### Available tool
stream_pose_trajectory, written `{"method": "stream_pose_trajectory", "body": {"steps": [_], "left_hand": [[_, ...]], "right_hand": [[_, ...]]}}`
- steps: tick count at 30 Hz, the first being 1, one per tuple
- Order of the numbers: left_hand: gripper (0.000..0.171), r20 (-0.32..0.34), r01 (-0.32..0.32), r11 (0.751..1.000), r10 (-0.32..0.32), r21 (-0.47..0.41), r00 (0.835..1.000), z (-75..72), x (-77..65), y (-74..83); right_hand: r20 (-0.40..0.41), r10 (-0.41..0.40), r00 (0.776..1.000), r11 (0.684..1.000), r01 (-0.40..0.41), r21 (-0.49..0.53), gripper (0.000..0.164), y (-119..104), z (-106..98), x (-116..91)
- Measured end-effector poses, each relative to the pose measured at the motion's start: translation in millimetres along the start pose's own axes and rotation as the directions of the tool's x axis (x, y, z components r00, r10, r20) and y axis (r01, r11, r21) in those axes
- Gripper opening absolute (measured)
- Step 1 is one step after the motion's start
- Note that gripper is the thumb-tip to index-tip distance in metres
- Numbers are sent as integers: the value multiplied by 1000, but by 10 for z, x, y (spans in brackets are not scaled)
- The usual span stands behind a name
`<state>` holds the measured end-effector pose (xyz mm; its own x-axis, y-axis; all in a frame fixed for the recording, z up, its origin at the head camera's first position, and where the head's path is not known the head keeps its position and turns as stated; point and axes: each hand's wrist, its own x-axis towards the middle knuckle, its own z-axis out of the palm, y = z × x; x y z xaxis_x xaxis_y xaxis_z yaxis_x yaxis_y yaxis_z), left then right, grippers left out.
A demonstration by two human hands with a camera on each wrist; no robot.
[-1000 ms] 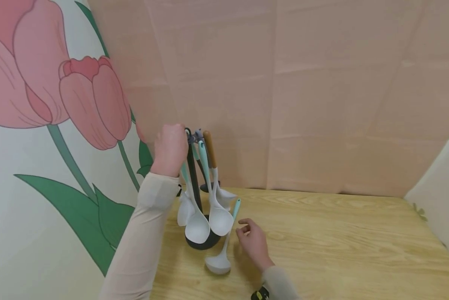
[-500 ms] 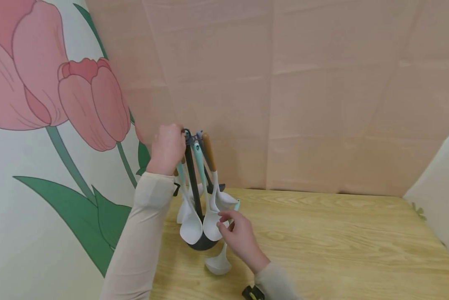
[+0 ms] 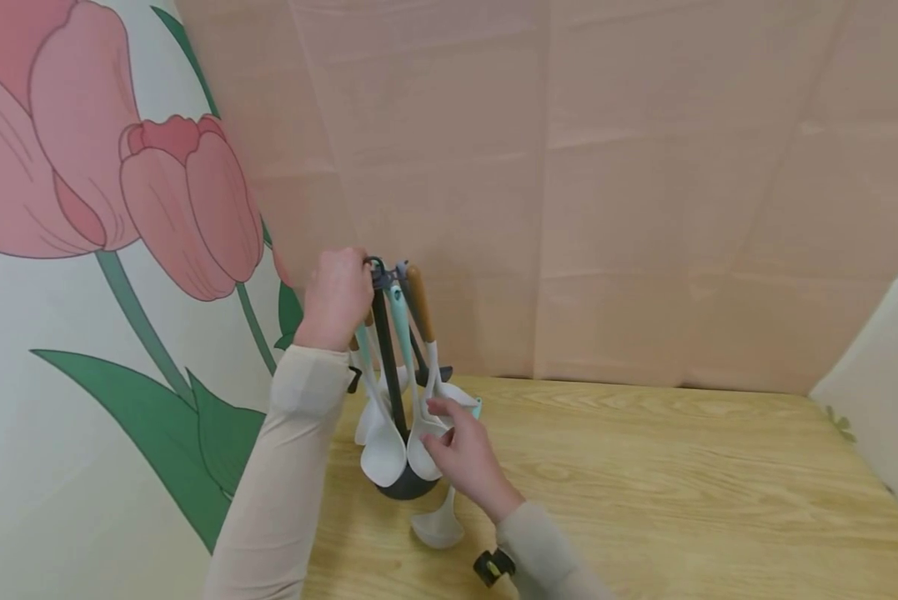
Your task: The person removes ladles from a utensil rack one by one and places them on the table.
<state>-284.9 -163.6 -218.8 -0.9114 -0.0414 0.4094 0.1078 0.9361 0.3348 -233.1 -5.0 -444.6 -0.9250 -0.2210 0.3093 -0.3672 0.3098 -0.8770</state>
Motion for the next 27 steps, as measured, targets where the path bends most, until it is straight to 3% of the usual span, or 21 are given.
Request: {"method": "stream_pose_trajectory", "body": {"steps": [5,15,27], "left_hand": [[25,-9,-7,1000,7,5,1000,-9,-10,-11],[25,-10,-16,1000,16,14,1000,-16,-36,-15],[26,-20,-15,1000,15,24,1000,-8,-42,-11]], "right_hand": [[71,26,997,997,-31,72,55,-7,32,43],[136,26,990,985,-49,166,60,30,90,83],[114,33,993,989,-49,142,45,51,93,77]]}}
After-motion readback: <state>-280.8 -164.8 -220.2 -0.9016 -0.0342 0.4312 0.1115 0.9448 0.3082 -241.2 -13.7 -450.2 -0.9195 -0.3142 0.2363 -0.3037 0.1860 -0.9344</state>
